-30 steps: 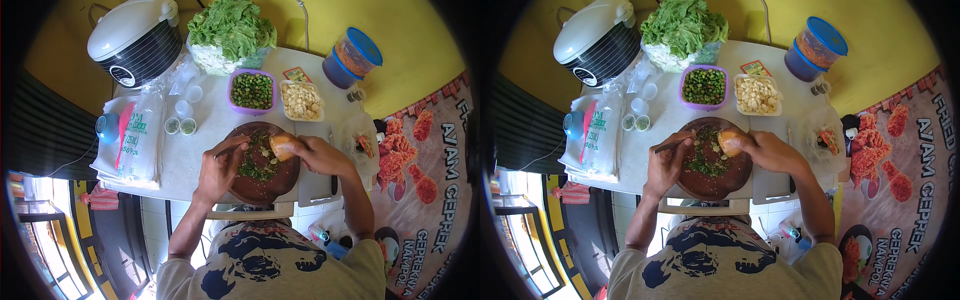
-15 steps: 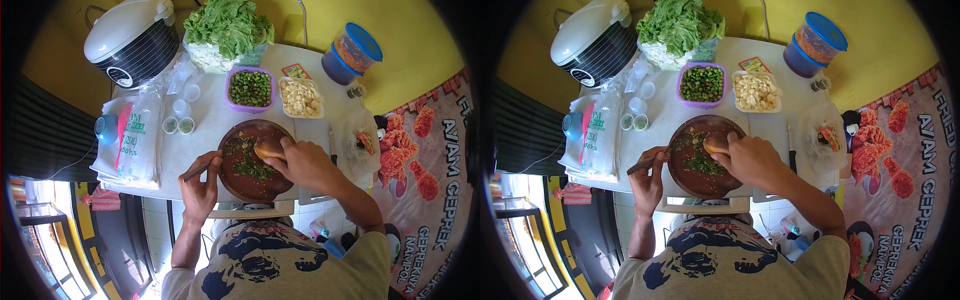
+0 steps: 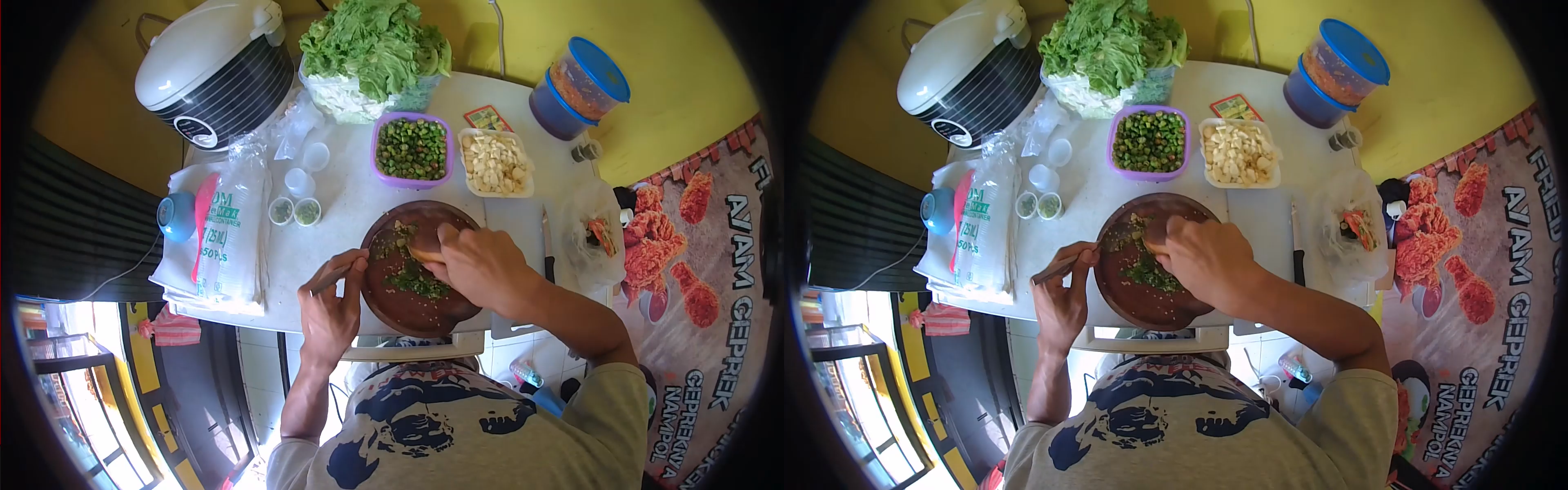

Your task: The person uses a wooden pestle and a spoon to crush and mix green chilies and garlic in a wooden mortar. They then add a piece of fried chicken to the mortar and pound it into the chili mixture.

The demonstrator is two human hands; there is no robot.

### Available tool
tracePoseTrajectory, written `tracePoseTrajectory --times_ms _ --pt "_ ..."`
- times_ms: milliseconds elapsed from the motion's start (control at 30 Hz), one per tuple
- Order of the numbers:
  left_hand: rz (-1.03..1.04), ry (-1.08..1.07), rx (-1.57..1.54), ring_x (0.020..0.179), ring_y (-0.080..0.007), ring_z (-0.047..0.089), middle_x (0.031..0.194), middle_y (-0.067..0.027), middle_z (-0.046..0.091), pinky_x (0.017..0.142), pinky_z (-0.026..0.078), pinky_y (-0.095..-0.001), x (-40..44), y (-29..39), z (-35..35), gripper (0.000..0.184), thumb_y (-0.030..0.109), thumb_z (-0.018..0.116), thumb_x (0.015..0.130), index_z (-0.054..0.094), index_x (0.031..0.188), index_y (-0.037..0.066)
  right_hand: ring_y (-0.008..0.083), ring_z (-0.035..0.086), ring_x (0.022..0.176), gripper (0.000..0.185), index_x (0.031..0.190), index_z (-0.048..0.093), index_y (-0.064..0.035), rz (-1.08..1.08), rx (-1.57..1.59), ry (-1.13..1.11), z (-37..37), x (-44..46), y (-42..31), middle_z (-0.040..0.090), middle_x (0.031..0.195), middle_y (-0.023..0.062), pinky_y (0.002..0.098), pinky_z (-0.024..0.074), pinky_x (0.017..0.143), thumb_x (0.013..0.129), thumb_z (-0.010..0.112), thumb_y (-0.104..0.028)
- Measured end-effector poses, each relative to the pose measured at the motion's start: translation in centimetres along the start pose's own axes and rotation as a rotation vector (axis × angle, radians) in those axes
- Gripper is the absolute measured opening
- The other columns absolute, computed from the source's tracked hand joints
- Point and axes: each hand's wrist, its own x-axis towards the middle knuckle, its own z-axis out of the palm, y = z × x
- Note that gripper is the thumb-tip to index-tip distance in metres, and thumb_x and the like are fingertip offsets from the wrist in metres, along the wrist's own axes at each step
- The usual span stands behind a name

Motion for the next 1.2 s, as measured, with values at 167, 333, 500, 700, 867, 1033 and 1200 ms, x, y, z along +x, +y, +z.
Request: tracePoseTrajectory --times_ms 167,333,500,700,867,1033,1200 --pt "-0.015 0.023 -0.016 0.084 -0.023 0.075 0.093 -0.0163 0.076 0.073 0.057 -0.0333 -0.9 0.0 0.3 0.015 0.007 0.066 0.099 0.072 0.109 -0.002 0.0389 0.071 0.069 0.059 0.111 0.06 0.0064 0.04 0.068 -0.082 0.0 0.1 1.4 0.068 0.072 0.0218 0.0457 0.0562 0.062 0.096 0.062 -0.051" --pt "-0.057 0.098 -0.088 0.085 -0.0155 0.072 0.089 -0.0129 0.076 0.078 0.056 -0.0289 -0.8 0.5 1.1 0.021 0.011 0.062 0.102 0.071 0.112 -0.006 0.0343 0.07 0.07 0.073 0.095 0.064 0.0081 0.143 0.545 -0.116 0.2 -0.3 4.7 0.067 0.073 0.0205 0.0455 0.053 0.066 0.1 0.049 -0.063" --pt "0.039 0.167 -0.007 0.073 -0.0161 0.073 0.084 -0.0169 0.075 0.064 0.055 -0.0327 0.4 -0.7 2.4 0.02 0.012 0.063 0.101 0.072 0.112 -0.002 0.0188 0.062 0.054 0.073 0.092 0.063 0.0049 0.331 0.782 -0.178 0.1 -2.7 6.3 0.061 0.064 0.0094 0.0355 0.0502 0.051 0.1 0.047 -0.066" --pt "-0.036 -0.099 -0.017 0.073 -0.0132 0.071 0.087 -0.0148 0.076 0.063 0.054 -0.0299 -0.3 0.3 2.9 0.018 0.01 0.065 0.099 0.072 0.113 0.0 0.0103 0.051 0.044 0.07 0.099 0.062 0.0013 0.371 0.936 -0.284 0.3 -1.6 7.5 0.053 0.062 0.0019 0.0267 0.0404 0.036 0.099 0.046 -0.067" --pt "0.029 0.096 -0.189 0.079 -0.0147 0.071 0.089 -0.014 0.077 0.073 0.056 -0.0288 -2.1 0.4 1.5 0.015 0.005 0.063 0.1 0.072 0.11 -0.003 0.0168 0.057 0.045 0.073 0.107 0.062 0.0028 0.325 0.769 -0.336 0.3 0.7 6.0 0.058 0.065 0.0072 0.0312 0.0456 0.039 0.099 0.046 -0.068" --pt "-0.019 0.183 -0.154 0.084 -0.0175 0.073 0.091 -0.0149 0.076 0.078 0.058 -0.0324 -2.0 0.1 0.1 0.016 0.005 0.062 0.101 0.071 0.109 -0.006 0.0405 0.07 0.064 0.062 0.106 0.062 0.0072 0.065 0.118 0.046 0.2 -0.8 0.2 0.068 0.074 0.0245 0.0491 0.0553 0.056 0.097 0.058 -0.054" --pt "-0.089 0.154 -0.077 0.085 -0.0201 0.074 0.091 -0.0168 0.076 0.077 0.059 -0.0326 -2.0 -0.6 0.0 0.017 0.006 0.062 0.101 0.072 0.107 -0.006 0.0342 0.071 0.062 0.048 0.098 0.06 0.0042 -0.016 -0.083 0.191 1.5 -0.2 -1.7 0.067 0.065 0.0174 0.0431 0.0561 0.055 0.095 0.065 -0.044"
